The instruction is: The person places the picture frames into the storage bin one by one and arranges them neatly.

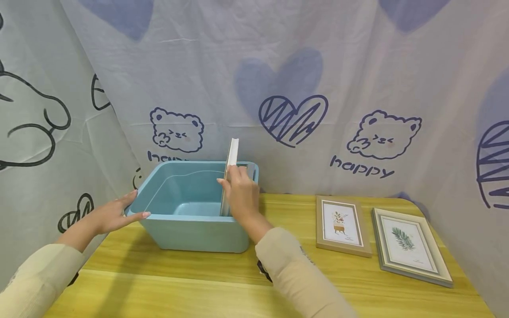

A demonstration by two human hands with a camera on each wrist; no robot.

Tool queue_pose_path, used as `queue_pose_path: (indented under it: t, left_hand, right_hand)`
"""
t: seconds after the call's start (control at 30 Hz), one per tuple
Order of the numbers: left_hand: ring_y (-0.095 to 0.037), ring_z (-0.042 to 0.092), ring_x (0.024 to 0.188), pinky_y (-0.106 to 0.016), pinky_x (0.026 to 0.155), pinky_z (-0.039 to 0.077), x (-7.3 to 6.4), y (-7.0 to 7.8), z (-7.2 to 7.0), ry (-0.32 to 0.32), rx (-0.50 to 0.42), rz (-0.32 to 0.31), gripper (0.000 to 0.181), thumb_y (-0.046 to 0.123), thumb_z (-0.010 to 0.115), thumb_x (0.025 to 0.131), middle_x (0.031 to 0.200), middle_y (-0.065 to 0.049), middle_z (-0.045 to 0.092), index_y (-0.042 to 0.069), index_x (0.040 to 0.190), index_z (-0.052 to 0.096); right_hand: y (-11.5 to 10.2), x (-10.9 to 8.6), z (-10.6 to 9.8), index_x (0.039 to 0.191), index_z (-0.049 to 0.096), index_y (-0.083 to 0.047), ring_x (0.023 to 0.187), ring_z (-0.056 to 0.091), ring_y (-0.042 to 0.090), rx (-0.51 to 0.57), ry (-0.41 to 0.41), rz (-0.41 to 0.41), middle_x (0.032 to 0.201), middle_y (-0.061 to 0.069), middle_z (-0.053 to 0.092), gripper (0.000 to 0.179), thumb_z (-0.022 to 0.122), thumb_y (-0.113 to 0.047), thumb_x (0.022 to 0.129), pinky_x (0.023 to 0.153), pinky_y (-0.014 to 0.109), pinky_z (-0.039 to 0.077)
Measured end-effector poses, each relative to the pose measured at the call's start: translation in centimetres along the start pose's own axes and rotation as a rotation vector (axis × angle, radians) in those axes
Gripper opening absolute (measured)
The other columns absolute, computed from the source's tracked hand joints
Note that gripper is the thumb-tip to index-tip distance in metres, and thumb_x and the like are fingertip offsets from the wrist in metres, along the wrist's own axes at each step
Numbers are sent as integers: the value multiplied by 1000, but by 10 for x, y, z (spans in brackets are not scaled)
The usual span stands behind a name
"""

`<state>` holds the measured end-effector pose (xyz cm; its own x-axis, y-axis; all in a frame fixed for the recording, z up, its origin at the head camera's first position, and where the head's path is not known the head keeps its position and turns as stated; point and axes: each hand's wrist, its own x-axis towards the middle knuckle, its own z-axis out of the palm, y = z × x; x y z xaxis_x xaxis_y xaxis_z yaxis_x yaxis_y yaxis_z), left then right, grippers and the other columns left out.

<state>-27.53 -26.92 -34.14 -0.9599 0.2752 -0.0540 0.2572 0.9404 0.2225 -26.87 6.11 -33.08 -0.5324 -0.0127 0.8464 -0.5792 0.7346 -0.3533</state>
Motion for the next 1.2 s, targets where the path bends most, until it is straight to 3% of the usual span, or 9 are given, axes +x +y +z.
queue_pose_path:
  t: [0.3, 0.73, 1.2]
  left_hand:
    - [-53, 28, 130, -67, 98, 31, -1, -1, 2, 4, 1, -3, 95, 62, 46, 86, 147, -32, 21, -8, 145, 17]
    - [-53, 29, 129, -66, 98, 32, -2, -5, 7, 7, -26, -14, 96, 61, 47, 86, 147, -33, 21, -8, 145, 15]
    - [-53, 29, 129, -66, 99, 31, 0, -4, 6, 8, -23, -20, 96, 62, 45, 87, 147, -33, 21, -8, 145, 14]
  right_hand:
    - [3, -15, 12, 93, 58, 2, 55, 53, 17, -28, -32, -43, 75, 12, 59, 29, 72, -17, 78, 49, 25, 50]
    - [7, -31, 28, 83, 58, -2, 62, 52, 18, -126, -36, -64, 72, 7, 59, 27, 77, -20, 74, 55, 25, 47]
    - [15, -35, 30, 74, 59, -7, 62, 48, 18, -346, -28, -125, 64, 3, 59, 34, 81, -31, 67, 55, 24, 39]
